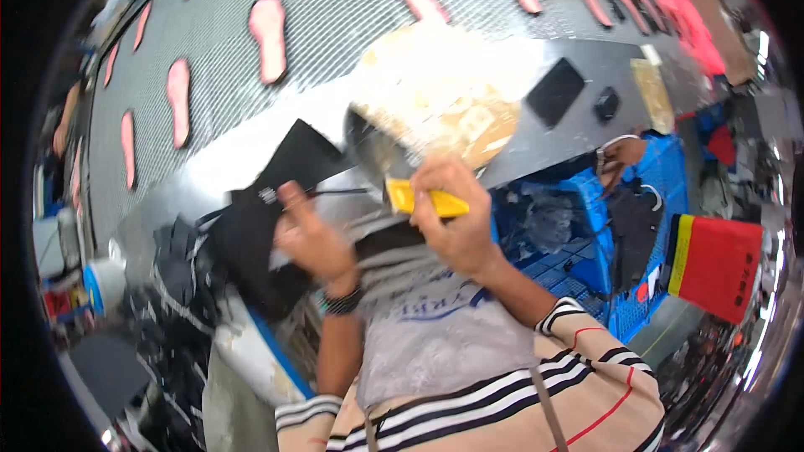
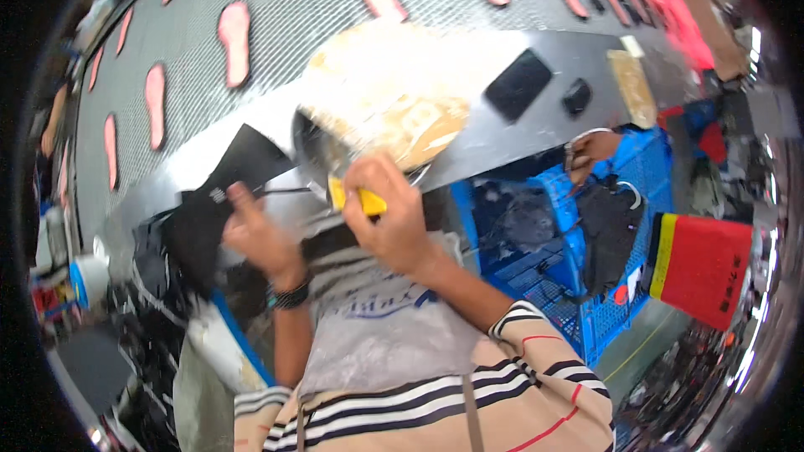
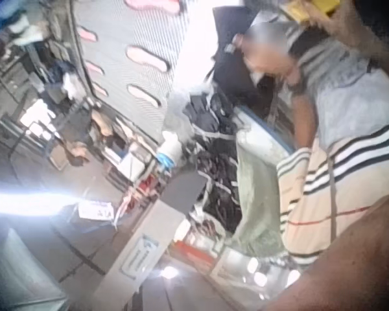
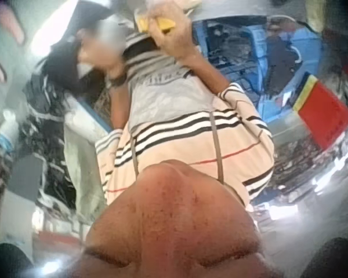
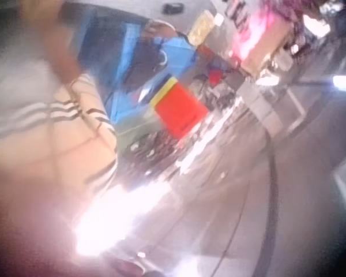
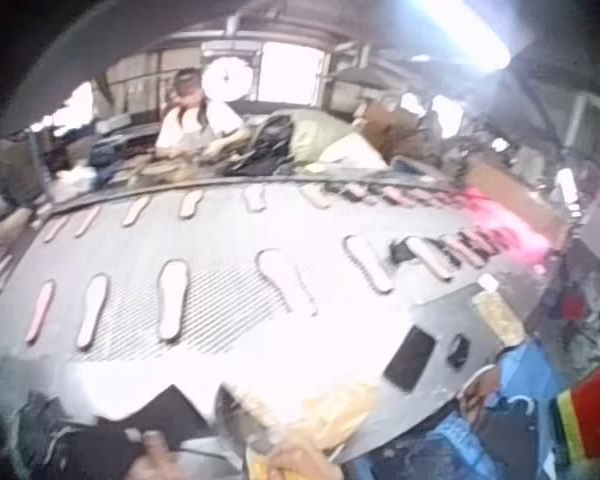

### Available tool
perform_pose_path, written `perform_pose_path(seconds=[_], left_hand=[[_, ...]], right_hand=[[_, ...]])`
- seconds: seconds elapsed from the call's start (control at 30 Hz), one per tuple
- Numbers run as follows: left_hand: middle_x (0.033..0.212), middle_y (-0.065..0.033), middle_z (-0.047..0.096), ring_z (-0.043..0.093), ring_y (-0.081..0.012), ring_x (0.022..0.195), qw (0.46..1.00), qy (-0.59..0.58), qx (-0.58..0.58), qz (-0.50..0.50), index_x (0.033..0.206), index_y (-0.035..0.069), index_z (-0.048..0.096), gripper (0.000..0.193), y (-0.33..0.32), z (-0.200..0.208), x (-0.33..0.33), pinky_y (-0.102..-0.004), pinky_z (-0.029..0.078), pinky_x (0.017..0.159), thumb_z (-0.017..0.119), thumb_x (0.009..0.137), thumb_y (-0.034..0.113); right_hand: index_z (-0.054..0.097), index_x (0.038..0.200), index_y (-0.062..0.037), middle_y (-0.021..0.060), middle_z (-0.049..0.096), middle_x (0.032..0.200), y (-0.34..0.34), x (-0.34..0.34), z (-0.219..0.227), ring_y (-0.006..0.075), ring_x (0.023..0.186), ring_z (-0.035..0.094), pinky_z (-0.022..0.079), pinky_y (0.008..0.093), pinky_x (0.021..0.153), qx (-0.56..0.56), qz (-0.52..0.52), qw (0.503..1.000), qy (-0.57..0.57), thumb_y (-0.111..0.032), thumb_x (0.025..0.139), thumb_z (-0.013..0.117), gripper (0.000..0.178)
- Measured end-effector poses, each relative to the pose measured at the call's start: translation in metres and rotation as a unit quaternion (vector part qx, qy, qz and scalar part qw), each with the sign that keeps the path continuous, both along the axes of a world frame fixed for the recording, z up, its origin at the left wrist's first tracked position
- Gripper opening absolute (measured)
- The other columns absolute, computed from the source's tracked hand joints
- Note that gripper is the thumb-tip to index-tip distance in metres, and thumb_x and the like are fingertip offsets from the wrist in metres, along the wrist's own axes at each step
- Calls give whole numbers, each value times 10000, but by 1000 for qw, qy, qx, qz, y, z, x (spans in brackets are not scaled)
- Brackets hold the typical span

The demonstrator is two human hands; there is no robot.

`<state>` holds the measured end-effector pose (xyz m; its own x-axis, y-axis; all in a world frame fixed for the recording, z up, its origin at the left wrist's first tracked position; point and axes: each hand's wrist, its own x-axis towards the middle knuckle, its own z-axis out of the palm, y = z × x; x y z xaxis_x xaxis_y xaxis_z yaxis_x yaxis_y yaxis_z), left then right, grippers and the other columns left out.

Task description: The worker is applying glue to black shoe components using a brush and placing them onto a moving assembly line conveyor.

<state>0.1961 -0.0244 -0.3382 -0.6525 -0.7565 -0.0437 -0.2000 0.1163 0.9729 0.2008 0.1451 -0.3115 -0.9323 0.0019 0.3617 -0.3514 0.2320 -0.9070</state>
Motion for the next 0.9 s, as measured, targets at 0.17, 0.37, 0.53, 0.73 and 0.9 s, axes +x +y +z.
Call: perform_pose_path(seconds=[0.17,0.37,0.53,0.73,0.9], left_hand=[[1079,-97,627,649,-205,1053,929,148,146,-307,1075,-20,574,239,-4,46,-110,-379,565,838,599,1020,210],[1123,-129,650,661,-227,1014,776,125,280,-552,1167,-16,562,290,72,59,-309,-357,560,835,648,963,172],[1137,-167,686,649,-289,1071,888,190,-239,-343,1235,19,614,337,7,25,-246,-391,493,948,634,926,152],[1130,-182,677,623,-366,1099,867,-29,-491,-80,1159,28,668,282,-178,40,-7,-445,477,951,604,894,101],[1163,-210,604,591,-433,1093,745,-446,-496,8,1289,52,569,552,-294,24,115,-522,513,878,723,873,381]], right_hand=[[596,916,-5,139,619,920,59,13,24,245,793,620,520,336,717,-6,-111,993,33,91,835,618,128],[608,970,9,130,583,1016,76,17,33,106,676,606,520,214,515,-106,-143,984,-21,48,921,576,70],[629,919,-4,113,566,978,69,22,16,164,810,583,521,238,524,-110,-150,982,-15,-11,905,597,35],[588,1024,-9,103,570,1066,66,20,13,121,667,568,436,195,474,-170,-108,979,-34,-70,973,529,99],[588,966,10,132,565,1002,33,26,32,141,664,573,447,195,439,-207,-31,976,-62,-57,925,547,88]])
